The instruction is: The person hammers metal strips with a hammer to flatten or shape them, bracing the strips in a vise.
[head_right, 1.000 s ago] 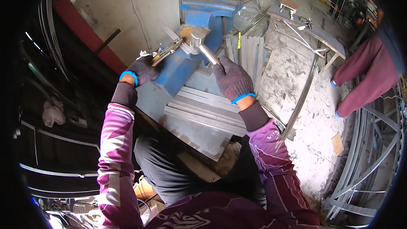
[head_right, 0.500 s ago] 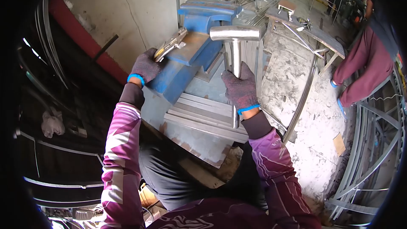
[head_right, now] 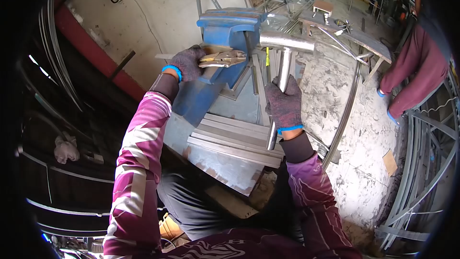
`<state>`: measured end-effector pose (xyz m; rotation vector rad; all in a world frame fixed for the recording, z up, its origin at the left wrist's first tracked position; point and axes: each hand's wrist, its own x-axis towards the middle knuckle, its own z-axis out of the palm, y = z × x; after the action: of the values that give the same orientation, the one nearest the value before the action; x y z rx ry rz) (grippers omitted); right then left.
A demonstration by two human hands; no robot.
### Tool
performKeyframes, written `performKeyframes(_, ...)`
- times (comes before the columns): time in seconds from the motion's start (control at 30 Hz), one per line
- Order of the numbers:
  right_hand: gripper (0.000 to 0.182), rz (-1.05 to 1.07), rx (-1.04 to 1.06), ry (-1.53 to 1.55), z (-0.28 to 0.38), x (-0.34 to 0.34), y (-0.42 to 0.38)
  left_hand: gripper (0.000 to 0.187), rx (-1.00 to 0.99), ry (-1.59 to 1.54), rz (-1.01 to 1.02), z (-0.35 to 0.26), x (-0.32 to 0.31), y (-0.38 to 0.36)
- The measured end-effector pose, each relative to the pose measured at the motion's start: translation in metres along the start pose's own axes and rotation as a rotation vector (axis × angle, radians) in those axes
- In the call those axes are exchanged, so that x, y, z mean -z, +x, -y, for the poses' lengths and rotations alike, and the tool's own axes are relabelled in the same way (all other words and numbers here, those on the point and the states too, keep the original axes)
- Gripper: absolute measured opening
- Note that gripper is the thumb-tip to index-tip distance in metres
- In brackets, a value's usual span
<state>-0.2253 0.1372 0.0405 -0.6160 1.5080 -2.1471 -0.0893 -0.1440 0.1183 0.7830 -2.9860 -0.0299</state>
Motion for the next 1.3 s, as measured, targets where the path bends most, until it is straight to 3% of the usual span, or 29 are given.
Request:
performKeyframes(0.23, 0.014, -0.042, 0.011, -0.053, -0.005, 0.004, 0.005, 0.037, -0.246, -0.054, -0.188, -0.034, -0.014, -0.018)
performKeyframes(0.57, 0.025, -0.004, -0.109, -0.145, -0.016, -0.002, 0.003, 0.039, -0.282, -0.210, -0.236, -0.039, -0.018, -0.043)
performKeyframes(0.63, 0.018, 0.067, -0.074, -0.137, -0.023, -0.012, 0.000, 0.041, -0.300, -0.382, -0.311, -0.032, -0.021, -0.038)
performKeyframes(0.7, 0.019, 0.078, -0.144, -0.154, -0.026, -0.024, -0.005, 0.040, -0.233, -0.439, -0.262, -0.024, -0.023, -0.035)
performKeyframes(0.8, 0.020, 0.176, -0.086, -0.149, -0.033, -0.042, -0.008, 0.040, -0.033, -0.555, -0.195, -0.011, -0.024, -0.023)
performKeyframes(0.97, 0.024, 0.219, 0.058, -0.130, -0.061, -0.069, -0.003, 0.043, 0.029, -0.770, -0.137, -0.006, -0.012, -0.026)
performKeyframes(1.07, 0.020, 0.134, -0.060, -0.010, -0.052, -0.088, -0.001, 0.040, 0.085, -0.664, -0.176, 0.001, -0.008, -0.038)
performKeyframes(1.3, 0.029, 0.108, -0.027, -0.030, -0.059, -0.099, 0.029, 0.038, 0.114, -0.405, -0.297, 0.039, 0.000, -0.082)
